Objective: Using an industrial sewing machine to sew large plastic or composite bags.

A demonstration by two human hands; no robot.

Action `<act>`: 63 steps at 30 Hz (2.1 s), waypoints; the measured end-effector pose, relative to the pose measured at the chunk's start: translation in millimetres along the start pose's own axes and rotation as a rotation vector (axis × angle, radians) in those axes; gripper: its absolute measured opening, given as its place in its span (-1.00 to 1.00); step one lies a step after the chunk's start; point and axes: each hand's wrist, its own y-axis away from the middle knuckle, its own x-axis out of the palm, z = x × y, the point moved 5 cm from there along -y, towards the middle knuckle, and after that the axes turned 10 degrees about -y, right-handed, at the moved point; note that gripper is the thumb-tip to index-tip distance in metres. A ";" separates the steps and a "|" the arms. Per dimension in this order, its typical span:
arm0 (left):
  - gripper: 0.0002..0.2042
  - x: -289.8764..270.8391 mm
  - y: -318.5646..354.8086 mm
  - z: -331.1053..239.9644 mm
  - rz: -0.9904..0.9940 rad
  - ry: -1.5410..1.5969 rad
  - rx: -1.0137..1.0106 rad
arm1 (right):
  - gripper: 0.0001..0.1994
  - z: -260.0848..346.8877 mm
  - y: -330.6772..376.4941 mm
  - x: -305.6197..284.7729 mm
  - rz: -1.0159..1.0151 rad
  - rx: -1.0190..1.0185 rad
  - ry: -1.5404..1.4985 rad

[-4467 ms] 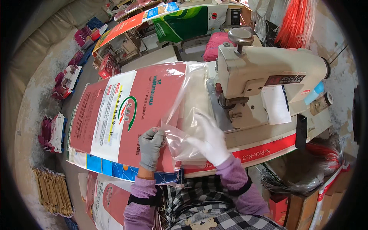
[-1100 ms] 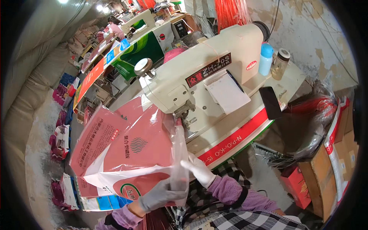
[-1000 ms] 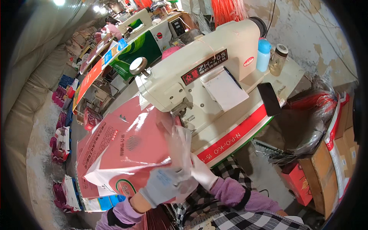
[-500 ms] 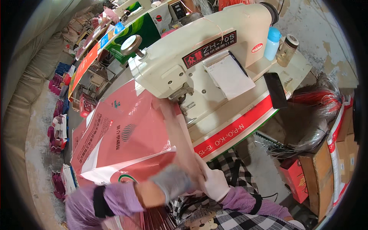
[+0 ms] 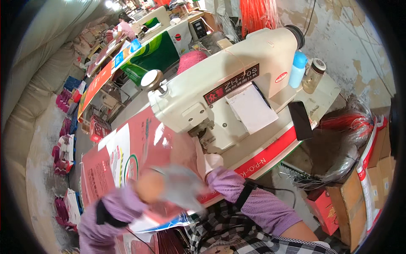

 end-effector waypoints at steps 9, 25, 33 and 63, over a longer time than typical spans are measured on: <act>-0.89 -85.4 91.2 -169.5 -0.790 0.342 1.071 | -0.16 7.9 115.0 3.2 0.182 -0.003 0.016; -0.05 -88.4 92.2 7.9 -1.016 0.518 0.158 | -0.29 -34.6 14.2 37.1 -0.008 0.021 0.382; -0.68 71.9 15.8 234.9 -1.233 0.108 -0.141 | -0.70 18.9 114.2 -36.4 -0.493 -0.735 0.170; -0.52 414.1 51.2 -35.4 -0.953 1.939 -0.721 | -0.79 187.7 178.9 116.7 0.495 -1.287 0.268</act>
